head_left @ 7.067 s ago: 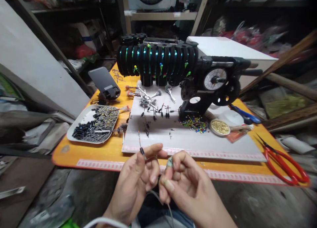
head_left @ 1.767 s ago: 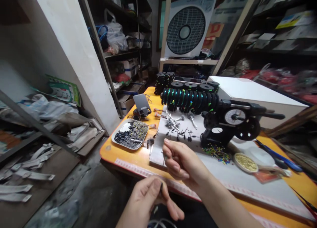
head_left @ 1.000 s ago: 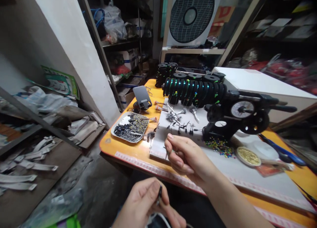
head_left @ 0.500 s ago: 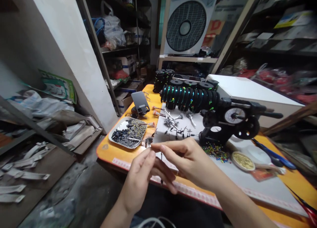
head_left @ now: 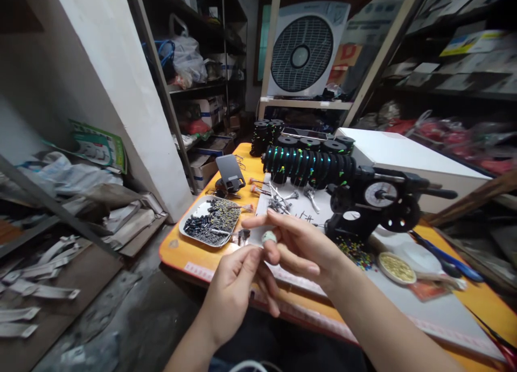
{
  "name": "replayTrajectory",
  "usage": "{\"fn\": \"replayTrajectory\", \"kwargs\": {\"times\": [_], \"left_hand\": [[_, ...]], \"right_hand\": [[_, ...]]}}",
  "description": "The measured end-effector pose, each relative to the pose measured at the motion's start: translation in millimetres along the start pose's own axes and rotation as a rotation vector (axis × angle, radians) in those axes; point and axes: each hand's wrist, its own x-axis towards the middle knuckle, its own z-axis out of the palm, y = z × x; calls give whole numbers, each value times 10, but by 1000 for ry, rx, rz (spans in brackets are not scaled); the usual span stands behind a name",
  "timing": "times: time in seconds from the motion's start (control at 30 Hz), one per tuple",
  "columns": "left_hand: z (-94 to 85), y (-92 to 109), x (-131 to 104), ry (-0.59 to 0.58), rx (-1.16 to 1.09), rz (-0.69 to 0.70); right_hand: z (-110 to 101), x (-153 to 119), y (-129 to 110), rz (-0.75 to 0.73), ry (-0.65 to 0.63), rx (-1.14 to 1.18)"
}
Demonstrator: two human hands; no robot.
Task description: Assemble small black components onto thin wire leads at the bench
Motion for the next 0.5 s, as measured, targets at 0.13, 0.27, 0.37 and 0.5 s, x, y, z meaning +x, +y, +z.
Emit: {"fn": "replayTrajectory", "kwargs": {"times": [0.13, 0.27, 0.37, 0.5], "left_hand": [[11, -83, 9, 9, -55, 0], [40, -182, -12, 18, -171, -21], [71, -214, -46, 28, -237, -43], [76, -216, -109, 31, -270, -59]], "right_hand": [[68, 90, 41, -10, 47, 170], [143, 120, 96, -33, 132, 303], [176, 122, 128, -35, 166, 365], [191, 114, 166, -31, 189, 406]]}}
